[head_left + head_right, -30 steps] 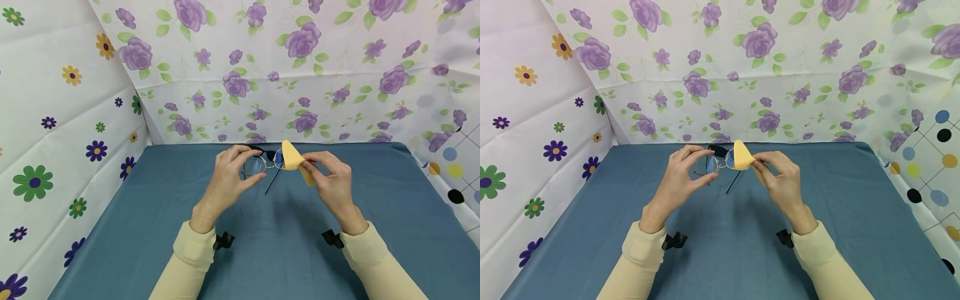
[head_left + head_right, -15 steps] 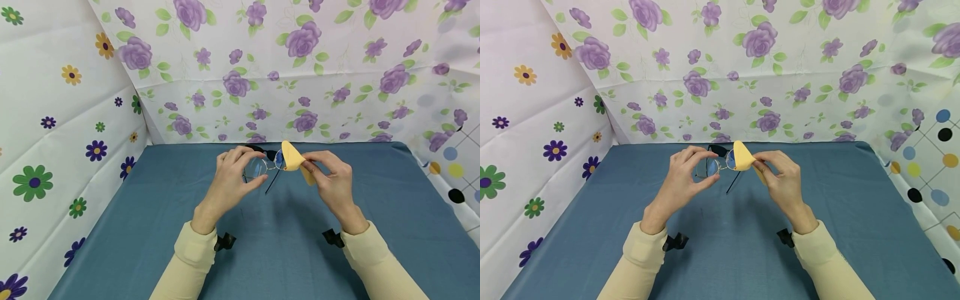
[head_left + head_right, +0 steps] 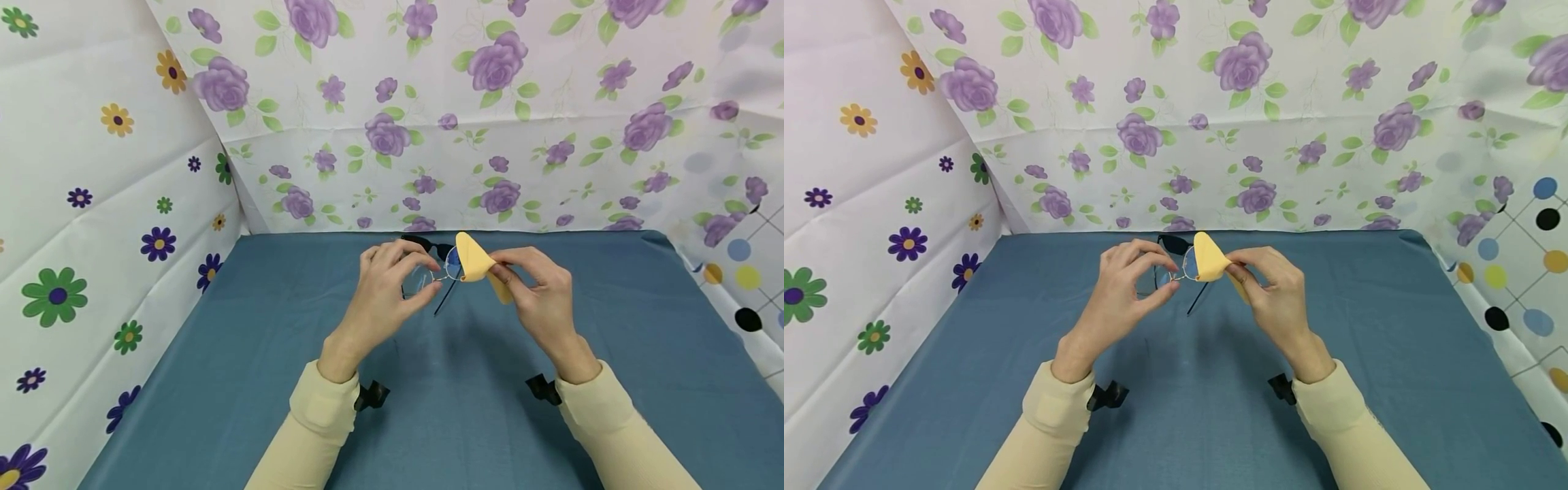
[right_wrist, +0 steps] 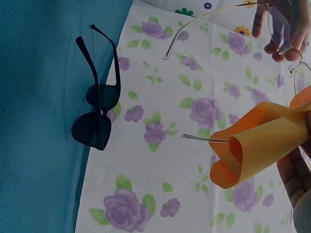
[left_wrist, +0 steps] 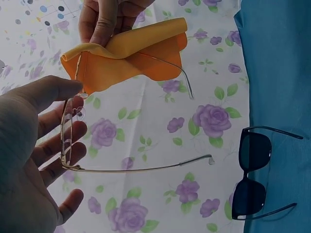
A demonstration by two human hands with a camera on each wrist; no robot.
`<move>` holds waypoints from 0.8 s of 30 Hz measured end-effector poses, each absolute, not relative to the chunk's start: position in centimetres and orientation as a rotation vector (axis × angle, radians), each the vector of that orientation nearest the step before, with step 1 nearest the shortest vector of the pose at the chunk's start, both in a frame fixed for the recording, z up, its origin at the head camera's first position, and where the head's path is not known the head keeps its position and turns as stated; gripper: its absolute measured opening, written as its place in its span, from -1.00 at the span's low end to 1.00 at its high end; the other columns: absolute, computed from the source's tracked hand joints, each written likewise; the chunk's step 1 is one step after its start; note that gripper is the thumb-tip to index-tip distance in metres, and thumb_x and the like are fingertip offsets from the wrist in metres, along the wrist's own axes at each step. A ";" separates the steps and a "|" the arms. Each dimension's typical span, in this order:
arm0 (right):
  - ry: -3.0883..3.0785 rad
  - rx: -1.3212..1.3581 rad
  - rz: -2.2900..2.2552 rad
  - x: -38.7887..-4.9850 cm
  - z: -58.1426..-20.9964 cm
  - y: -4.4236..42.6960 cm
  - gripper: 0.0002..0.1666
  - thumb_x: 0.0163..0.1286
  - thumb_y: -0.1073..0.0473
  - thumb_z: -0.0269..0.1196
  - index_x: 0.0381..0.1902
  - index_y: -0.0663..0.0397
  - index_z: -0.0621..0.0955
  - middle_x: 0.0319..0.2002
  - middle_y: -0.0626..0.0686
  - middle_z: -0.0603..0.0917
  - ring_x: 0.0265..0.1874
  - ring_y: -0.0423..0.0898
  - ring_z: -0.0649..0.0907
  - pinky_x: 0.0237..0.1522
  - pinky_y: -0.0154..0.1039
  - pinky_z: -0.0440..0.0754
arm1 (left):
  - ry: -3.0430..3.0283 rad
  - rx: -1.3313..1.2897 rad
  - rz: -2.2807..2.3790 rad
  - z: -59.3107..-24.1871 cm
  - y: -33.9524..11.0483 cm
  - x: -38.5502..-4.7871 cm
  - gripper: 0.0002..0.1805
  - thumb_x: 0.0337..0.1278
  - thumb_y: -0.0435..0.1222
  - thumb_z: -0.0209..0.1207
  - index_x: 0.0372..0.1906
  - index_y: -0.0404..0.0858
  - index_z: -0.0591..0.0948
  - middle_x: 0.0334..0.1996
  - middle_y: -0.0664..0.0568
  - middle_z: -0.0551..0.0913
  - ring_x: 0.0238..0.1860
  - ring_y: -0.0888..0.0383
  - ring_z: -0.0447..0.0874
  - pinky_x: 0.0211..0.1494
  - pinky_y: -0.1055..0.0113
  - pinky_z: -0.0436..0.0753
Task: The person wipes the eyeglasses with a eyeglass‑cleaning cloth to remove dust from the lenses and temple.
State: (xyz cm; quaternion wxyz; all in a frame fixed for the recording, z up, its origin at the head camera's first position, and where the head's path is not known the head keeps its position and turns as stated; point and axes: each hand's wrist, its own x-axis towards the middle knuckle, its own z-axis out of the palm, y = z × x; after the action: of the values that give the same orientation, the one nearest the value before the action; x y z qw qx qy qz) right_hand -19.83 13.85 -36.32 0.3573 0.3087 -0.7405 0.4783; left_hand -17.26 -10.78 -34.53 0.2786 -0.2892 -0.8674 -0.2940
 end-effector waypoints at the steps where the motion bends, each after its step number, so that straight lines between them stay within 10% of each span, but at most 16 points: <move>1: -1.912 0.795 1.233 -19.8 -36.3 13.8 -0.69 0.15 0.57 0.45 -0.17 0.21 0.80 -0.23 0.09 0.80 -0.19 -0.23 0.71 -0.09 -0.44 0.62 | -2.320 -0.781 -0.791 -34.6 -10.8 -17.3 -0.88 0.33 -0.20 0.40 -0.11 -0.07 0.74 0.04 0.07 0.61 0.09 0.07 0.52 0.32 -0.15 0.28; 24: -1.918 0.831 1.230 -19.9 -36.5 13.9 -0.66 0.16 0.58 0.44 -0.16 0.19 0.80 -0.22 0.08 0.81 -0.19 -0.18 0.71 -0.08 -0.42 0.63 | -2.345 -0.852 -0.896 -34.5 -10.8 -17.2 -0.94 0.33 -0.27 0.39 -0.16 -0.12 0.80 -0.01 0.03 0.65 0.08 0.07 0.61 0.44 -0.14 0.30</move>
State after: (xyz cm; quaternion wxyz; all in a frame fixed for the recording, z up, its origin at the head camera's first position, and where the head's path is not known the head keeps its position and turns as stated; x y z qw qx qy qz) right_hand -19.94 13.89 -36.45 0.3506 0.3209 -0.7406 0.4750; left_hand -17.22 -10.77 -34.47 0.2426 -0.3118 -0.8581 -0.3279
